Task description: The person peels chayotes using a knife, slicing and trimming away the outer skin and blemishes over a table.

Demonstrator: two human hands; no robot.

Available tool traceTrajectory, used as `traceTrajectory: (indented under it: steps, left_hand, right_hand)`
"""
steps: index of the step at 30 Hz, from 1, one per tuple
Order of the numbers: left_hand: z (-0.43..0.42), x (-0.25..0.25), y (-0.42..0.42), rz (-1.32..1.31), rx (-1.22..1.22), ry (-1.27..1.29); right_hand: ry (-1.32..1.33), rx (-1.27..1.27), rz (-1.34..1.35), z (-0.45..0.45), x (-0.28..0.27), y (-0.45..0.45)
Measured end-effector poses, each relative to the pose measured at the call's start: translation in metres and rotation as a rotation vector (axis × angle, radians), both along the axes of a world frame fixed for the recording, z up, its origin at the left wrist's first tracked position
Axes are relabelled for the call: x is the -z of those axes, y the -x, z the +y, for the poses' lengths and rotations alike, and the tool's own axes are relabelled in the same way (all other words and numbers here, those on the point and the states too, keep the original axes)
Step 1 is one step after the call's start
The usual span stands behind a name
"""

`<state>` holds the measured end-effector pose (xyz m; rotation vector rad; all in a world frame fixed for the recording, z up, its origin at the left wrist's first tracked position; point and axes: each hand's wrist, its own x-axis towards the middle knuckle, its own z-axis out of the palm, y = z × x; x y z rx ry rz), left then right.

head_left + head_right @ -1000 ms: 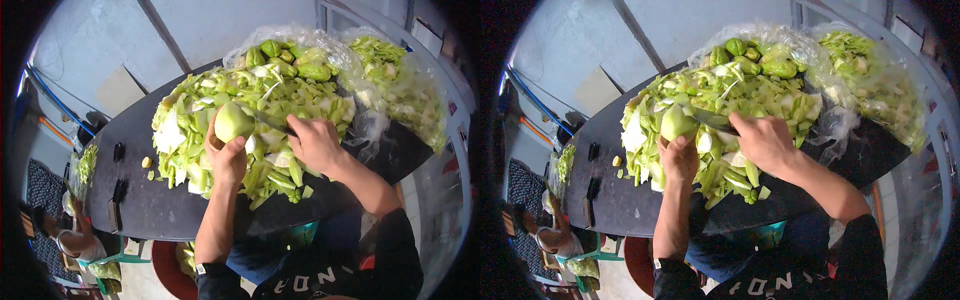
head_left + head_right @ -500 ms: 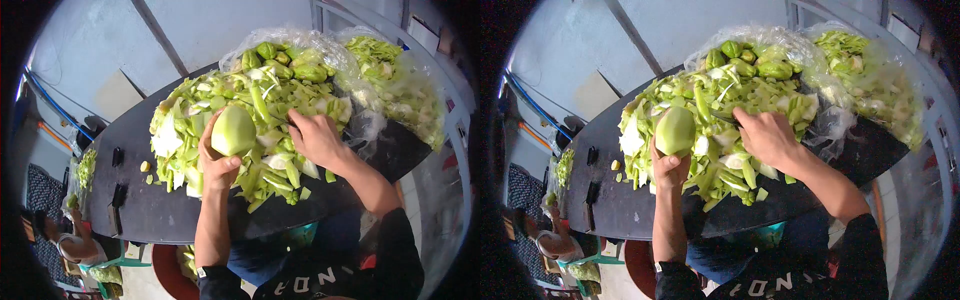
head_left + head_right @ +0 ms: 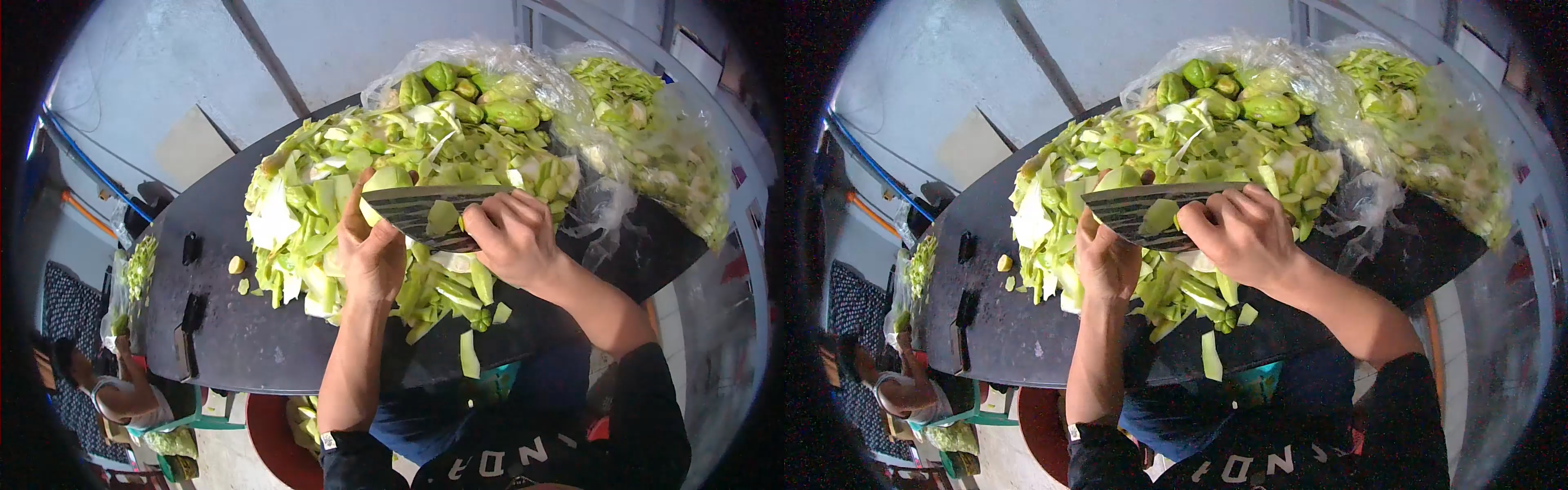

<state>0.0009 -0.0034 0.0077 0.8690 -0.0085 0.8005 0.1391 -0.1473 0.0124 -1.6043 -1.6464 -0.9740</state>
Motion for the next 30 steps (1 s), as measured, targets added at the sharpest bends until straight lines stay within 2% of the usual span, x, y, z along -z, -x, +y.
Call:
traceTrajectory:
  steps: [12, 15, 17, 18, 21, 23, 30]
  left_hand:
    - [0.005, 0.005, -0.001, 0.036, -0.028, -0.06]
    - [0.005, 0.002, -0.001, -0.051, 0.004, -0.118]
    - [-0.002, -0.005, -0.002, 0.057, -0.159, -0.133]
    - [-0.004, -0.01, 0.001, 0.095, -0.163, -0.105]
    - [-0.002, -0.012, 0.002, 0.059, -0.108, -0.132]
    - [-0.003, -0.014, 0.004, 0.066, -0.078, -0.163]
    - [0.0, -0.018, 0.007, 0.038, -0.016, -0.272]
  right_hand:
    - [0.034, 0.069, -0.075, -0.002, -0.002, 0.0]
    - [0.029, 0.084, -0.082, -0.001, -0.001, 0.0]
    - [0.026, 0.067, -0.011, 0.005, 0.002, -0.007]
    - [0.139, 0.08, 0.12, 0.006, 0.0, -0.011]
    - [0.18, 0.141, 0.148, 0.001, -0.002, -0.014]
    - [0.093, 0.072, 0.176, -0.002, -0.009, -0.009]
    - [0.134, -0.033, 0.19, -0.007, -0.015, -0.007]
